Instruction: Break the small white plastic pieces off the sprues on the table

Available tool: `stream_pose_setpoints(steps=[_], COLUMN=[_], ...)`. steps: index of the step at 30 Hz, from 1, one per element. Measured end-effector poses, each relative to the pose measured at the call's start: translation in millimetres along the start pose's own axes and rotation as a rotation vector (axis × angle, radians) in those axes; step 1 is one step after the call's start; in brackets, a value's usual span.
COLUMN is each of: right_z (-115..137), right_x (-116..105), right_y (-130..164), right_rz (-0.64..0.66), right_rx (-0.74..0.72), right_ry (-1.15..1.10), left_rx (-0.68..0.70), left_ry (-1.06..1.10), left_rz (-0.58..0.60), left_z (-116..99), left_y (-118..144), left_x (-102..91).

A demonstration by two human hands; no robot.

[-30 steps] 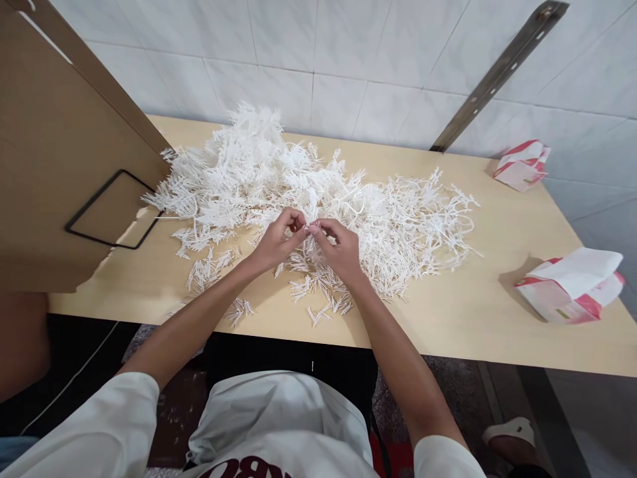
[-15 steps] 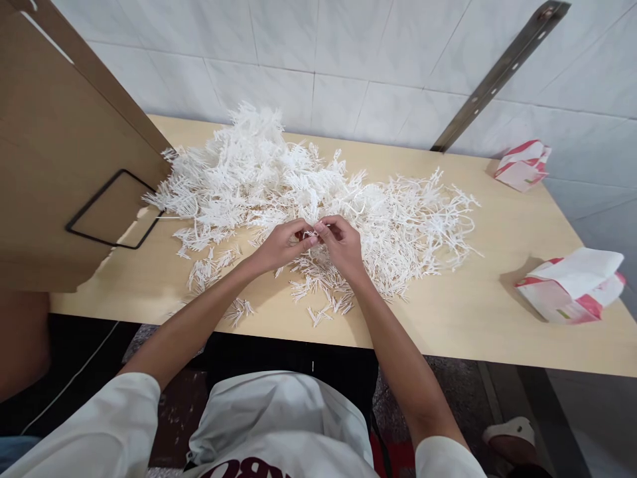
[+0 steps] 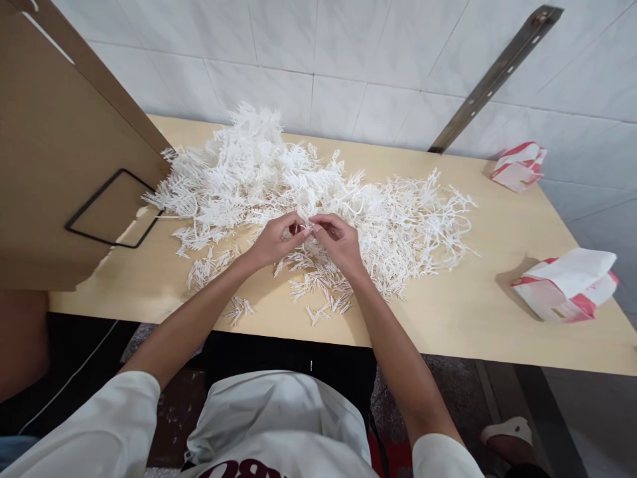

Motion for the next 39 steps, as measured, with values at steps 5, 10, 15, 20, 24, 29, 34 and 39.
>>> stream_pose_setpoints(steps=[5,10,15,20,24,29,34,39], right_z=[12.3,13.7,17.5,22.3,24.7,30.7,20.3,12.7], right_x=[0.9,-2.6,-0.1,9.1,14.0,-14.1,-31.9,-9.4], right_y=[3.2,9.3,13.7,17.3,18.4,14.7,5.6,2.7], right_rz=[0.010,-0.130,-0.194,-0.169,-0.138,-0.301,-0.260,-0.059], right_rx=[-0.116,-0.154,-0.202,-0.304,-0.347,-0.338,-0.184,-0.077], right_ry=[0.180,0.405,0.492,0.595,0.642,0.696,0.464,0.352], left_rx=[-0.001,-0.036,-0.088,-0.107,-0.102,-0.028,-0.087,-0.071], left_ry=[-0.045,-0.031,0.007,-0.005,-0.044,-0.157,0.003,0.090], left_rz=[-0.030,0.050,0.046,0.052,0.056,0.063,-0.064,-0.054], left_z=[1.2,7.7,15.2,18.1,18.1,7.5,10.9,9.1], left_y=[1.4,0.6,-1.1,-3.1,-2.6,1.8,-0.2,-2.5], left_x=[1.2,12.3,13.4,11.1,11.1,15.2,-0.7,-4.6])
Point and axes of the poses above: each hand's wrist, its own y-axis away from the middle knuckle, its own x-axis out of the palm, z = x × y, the point moved 9 cm from there along -y, towards the middle knuckle
